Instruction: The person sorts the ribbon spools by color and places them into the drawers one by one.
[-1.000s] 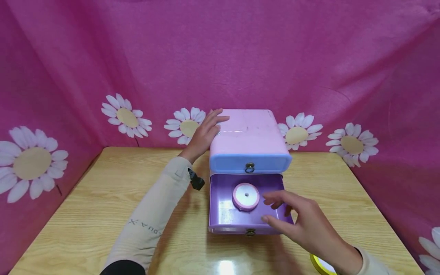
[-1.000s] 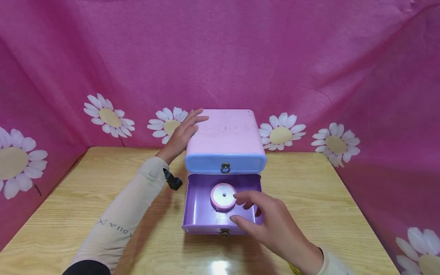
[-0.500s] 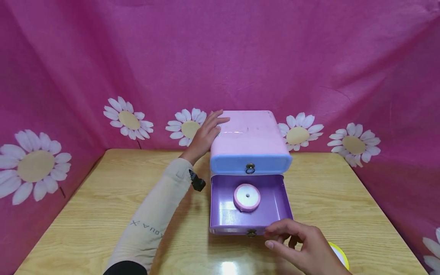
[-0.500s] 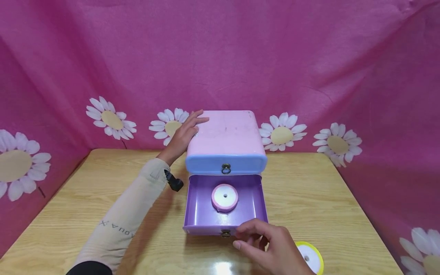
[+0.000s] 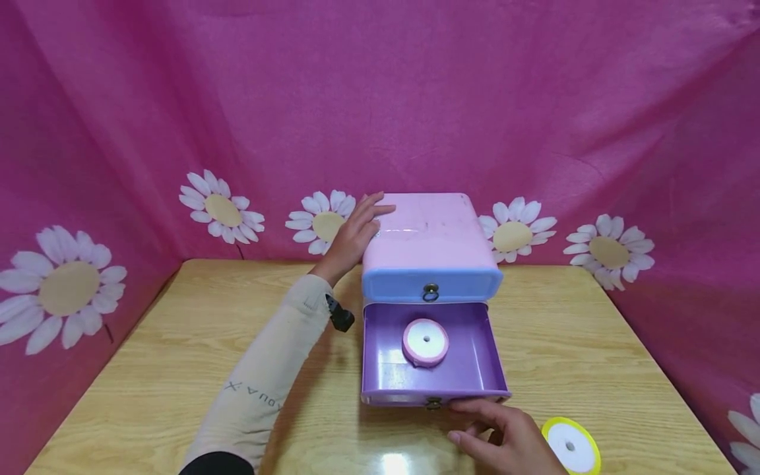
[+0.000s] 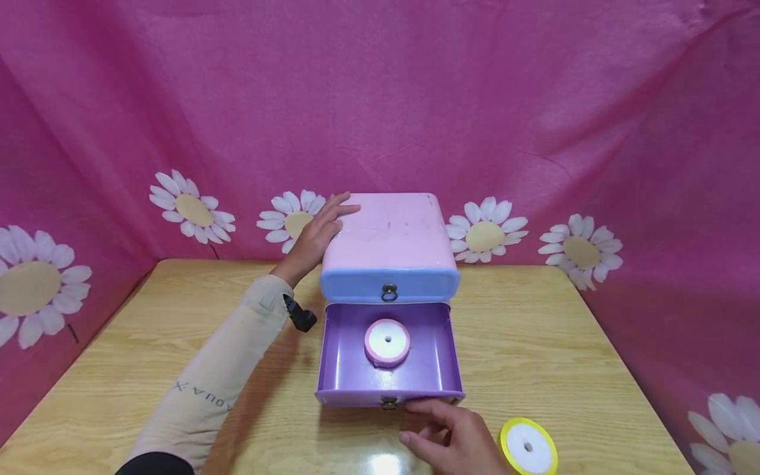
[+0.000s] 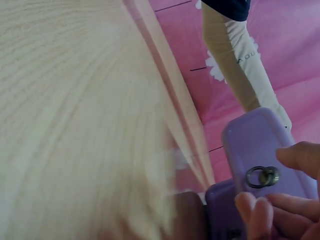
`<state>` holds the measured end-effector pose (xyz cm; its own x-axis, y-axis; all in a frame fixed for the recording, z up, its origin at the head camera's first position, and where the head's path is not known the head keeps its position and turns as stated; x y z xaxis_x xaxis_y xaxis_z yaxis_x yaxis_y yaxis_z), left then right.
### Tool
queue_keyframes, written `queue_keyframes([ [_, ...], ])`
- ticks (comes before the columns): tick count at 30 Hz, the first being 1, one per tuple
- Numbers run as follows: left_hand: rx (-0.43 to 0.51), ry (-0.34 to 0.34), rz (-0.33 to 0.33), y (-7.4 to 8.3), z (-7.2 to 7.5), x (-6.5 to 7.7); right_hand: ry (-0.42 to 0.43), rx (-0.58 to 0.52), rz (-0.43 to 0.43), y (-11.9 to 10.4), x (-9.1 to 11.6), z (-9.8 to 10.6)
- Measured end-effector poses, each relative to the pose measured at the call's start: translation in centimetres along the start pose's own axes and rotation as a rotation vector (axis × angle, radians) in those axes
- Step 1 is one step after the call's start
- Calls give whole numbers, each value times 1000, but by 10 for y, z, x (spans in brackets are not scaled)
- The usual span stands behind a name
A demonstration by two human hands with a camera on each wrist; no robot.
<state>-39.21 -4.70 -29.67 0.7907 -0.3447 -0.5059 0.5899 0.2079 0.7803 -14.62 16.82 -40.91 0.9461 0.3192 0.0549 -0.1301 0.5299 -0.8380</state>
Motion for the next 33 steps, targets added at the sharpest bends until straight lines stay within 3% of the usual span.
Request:
queue_keyframes([
  [5, 3, -5, 35, -4, -2, 2, -41, -141, -81, 11, -2, -12],
  [13, -8, 7, 21, 0, 0, 0, -14, -297, 4, 8, -3, -19],
  [18, -1, 9, 25, 1, 0, 0, 53, -367, 30, 7, -4, -19],
  [26, 14, 7, 34, -1, -2, 1, 138, -478, -238, 27, -2, -25],
  [33, 14, 15, 6, 0, -1, 1, 243, -459, -230, 25, -5, -22],
])
Point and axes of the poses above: each hand's wrist, its own x-axis away from the middle knuckle, its own z-axis out of the back of the hand, y = z × x, the point moved 8 cm from there along -x, towards the middle knuckle, and after that the axes turned 6 degrees about x, right-handed, at the moved point
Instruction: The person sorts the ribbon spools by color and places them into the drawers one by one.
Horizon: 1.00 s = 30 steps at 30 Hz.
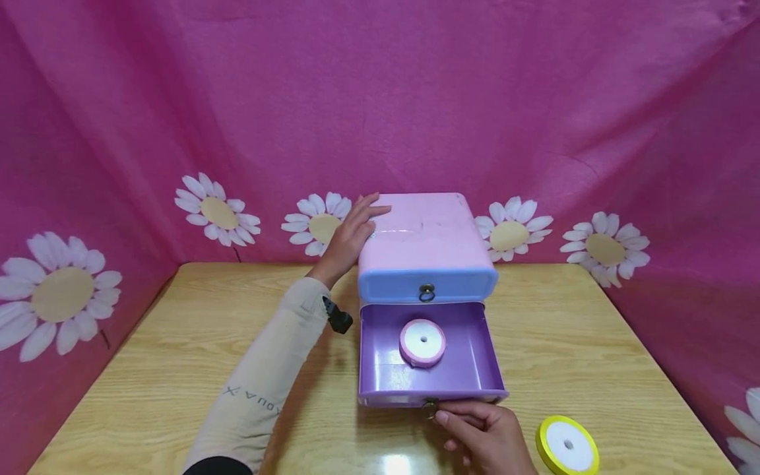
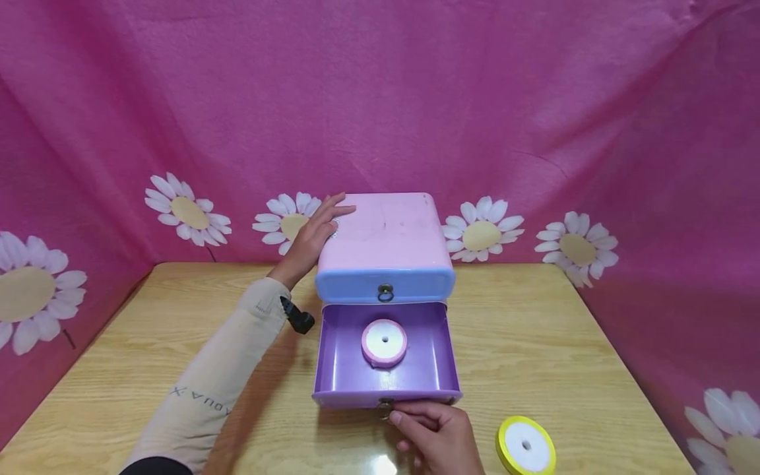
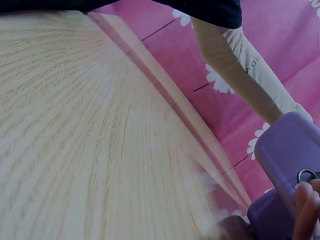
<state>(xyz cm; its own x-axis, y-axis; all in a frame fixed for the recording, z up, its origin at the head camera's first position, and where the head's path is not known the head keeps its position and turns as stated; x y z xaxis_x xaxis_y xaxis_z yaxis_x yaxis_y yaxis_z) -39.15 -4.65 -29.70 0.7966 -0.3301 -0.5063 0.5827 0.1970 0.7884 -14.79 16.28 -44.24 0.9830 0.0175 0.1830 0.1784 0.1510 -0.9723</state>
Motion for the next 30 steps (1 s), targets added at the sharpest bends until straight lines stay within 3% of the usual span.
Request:
queue_keyframes([
  [9, -3, -7, -4, -1, 1, 0, 88, 12, -36, 6, -3, -2],
  [17, -14, -6, 2, -2, 0, 1, 160, 89, -5, 4, -1, 0],
  [24, 2, -10, 7, 7, 0, 1, 191, 64, 45, 0, 0, -1],
  [29, 1, -9, 2, 6, 0, 2, 199, 78, 75, -5, 0, -1],
  [30, -1, -9, -2, 0, 0, 0, 205, 81, 77, -6, 0, 0],
])
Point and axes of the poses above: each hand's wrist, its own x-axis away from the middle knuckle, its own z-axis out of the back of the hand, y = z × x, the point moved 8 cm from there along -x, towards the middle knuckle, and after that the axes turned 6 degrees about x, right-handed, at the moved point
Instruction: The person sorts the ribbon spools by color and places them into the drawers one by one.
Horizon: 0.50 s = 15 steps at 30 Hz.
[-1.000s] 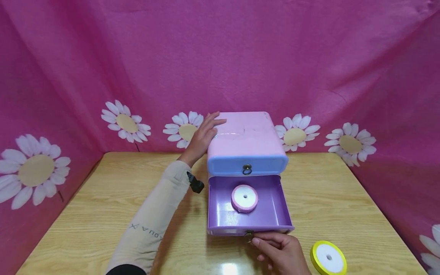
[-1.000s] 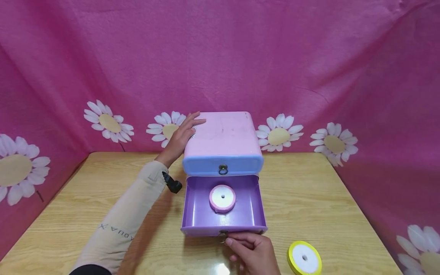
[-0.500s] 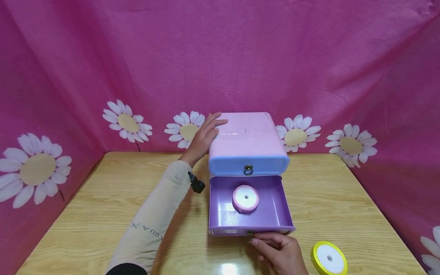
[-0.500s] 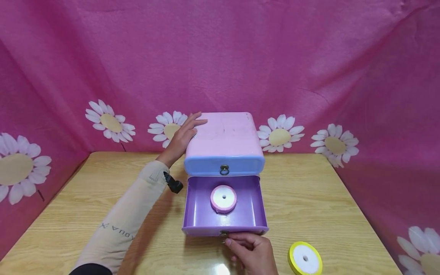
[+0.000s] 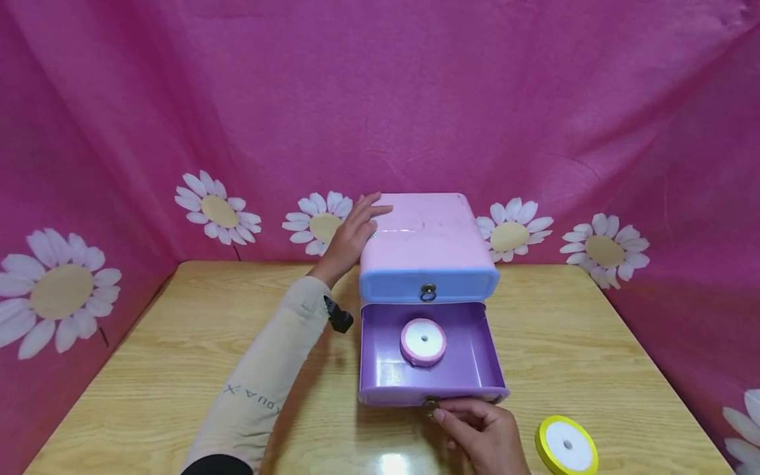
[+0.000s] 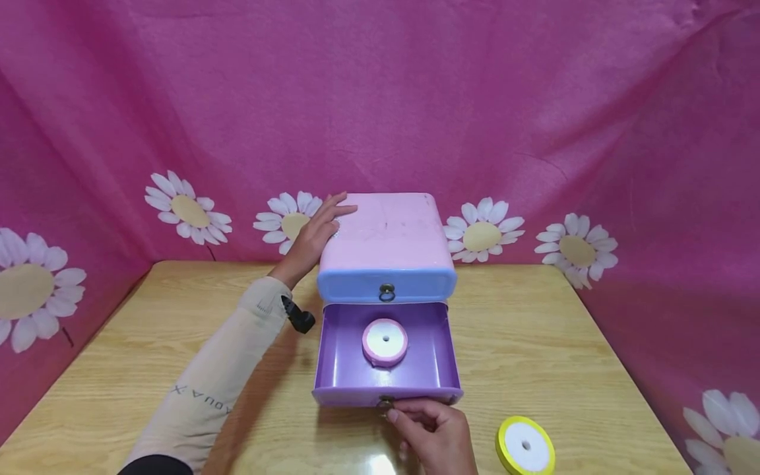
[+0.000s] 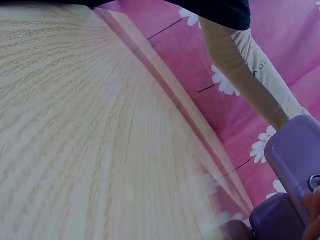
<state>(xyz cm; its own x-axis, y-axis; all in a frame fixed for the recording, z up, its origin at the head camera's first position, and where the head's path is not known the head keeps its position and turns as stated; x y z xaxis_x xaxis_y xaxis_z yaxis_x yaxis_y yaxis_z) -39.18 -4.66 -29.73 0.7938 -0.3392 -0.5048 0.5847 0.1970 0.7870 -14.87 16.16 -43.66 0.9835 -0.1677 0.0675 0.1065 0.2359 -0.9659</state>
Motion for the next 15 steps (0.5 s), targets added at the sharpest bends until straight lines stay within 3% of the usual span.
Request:
queue_keyframes([
  [9, -24, 6, -2, 0, 1, -1, 29, 8, 93, -13, -3, 1],
  [15, -28, 7, 1, -1, 1, 0, 14, 13, 68, -14, -8, 0],
])
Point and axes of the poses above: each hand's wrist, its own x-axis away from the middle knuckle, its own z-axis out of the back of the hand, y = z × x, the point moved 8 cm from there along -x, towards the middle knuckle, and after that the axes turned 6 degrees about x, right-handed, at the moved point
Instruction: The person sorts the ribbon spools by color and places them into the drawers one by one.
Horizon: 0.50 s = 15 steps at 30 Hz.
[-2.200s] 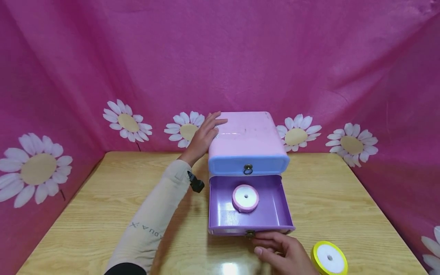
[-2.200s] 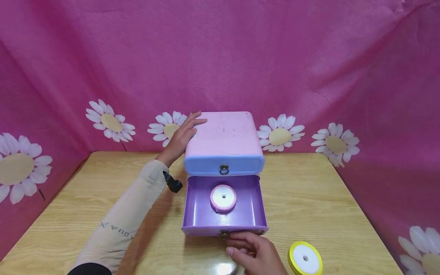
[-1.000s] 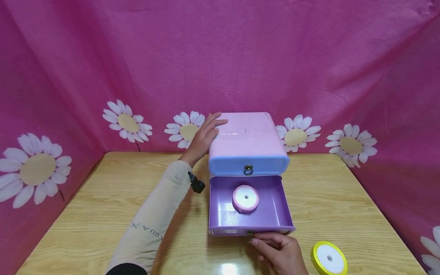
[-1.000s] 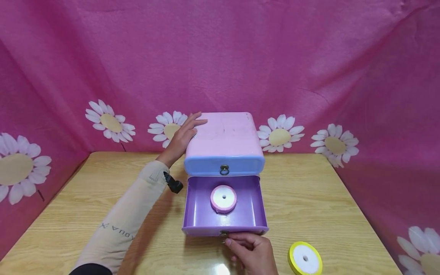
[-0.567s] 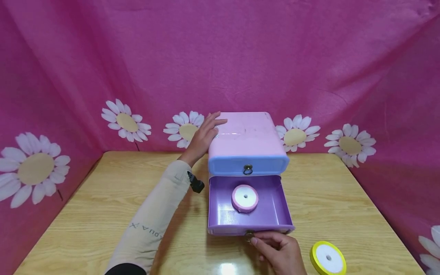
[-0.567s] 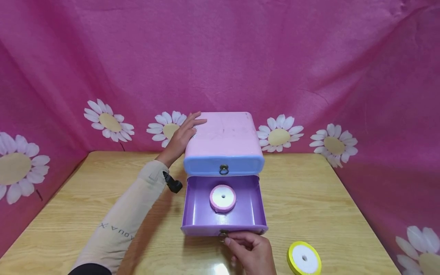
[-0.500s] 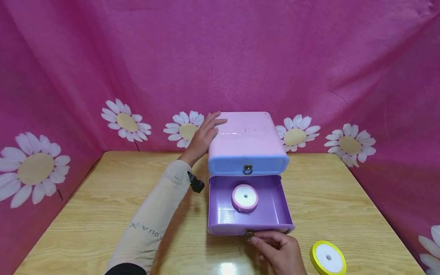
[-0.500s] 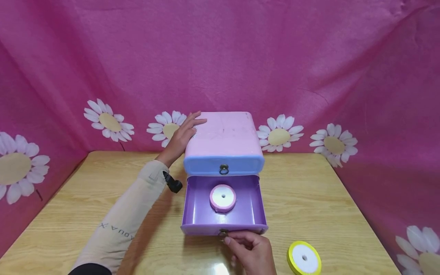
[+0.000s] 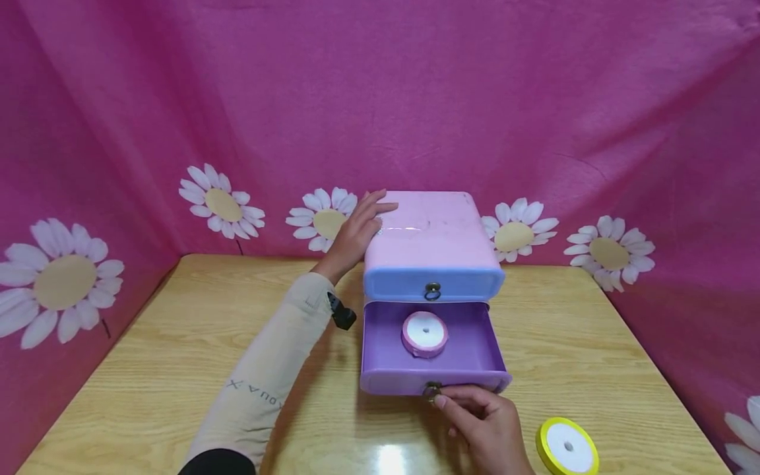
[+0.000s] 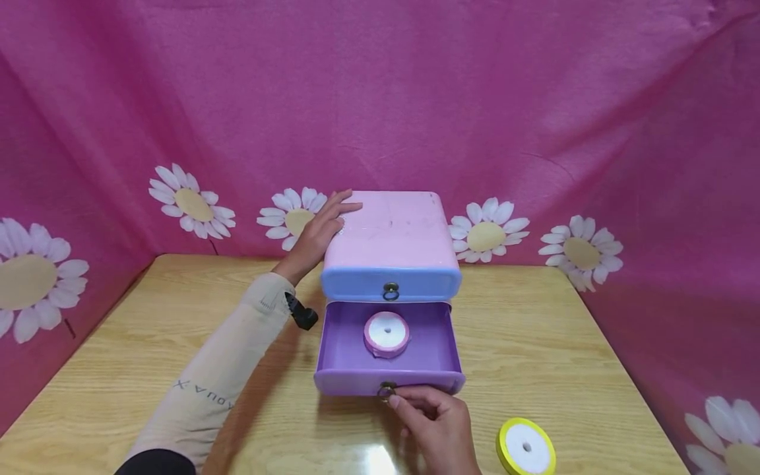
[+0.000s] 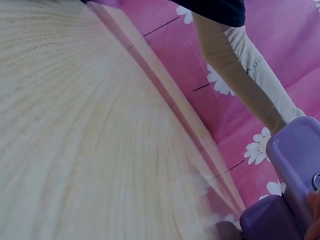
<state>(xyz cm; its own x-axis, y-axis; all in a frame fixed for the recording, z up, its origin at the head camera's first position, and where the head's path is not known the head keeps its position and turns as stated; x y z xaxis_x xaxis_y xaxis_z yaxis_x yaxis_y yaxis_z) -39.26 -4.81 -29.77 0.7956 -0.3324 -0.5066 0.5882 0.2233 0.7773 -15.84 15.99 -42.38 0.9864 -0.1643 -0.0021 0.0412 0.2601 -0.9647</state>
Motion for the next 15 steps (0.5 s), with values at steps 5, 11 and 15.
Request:
queue_keyframes([
  [5, -4, 0, 24, -2, 0, 2, -2, -8, 15, -2, -5, -2],
  [11, 0, -4, 21, -3, 1, 1, -12, -31, 53, -7, -11, -4],
  [15, 5, -10, 4, -2, 1, -1, -9, -19, 46, -8, -16, -5],
])
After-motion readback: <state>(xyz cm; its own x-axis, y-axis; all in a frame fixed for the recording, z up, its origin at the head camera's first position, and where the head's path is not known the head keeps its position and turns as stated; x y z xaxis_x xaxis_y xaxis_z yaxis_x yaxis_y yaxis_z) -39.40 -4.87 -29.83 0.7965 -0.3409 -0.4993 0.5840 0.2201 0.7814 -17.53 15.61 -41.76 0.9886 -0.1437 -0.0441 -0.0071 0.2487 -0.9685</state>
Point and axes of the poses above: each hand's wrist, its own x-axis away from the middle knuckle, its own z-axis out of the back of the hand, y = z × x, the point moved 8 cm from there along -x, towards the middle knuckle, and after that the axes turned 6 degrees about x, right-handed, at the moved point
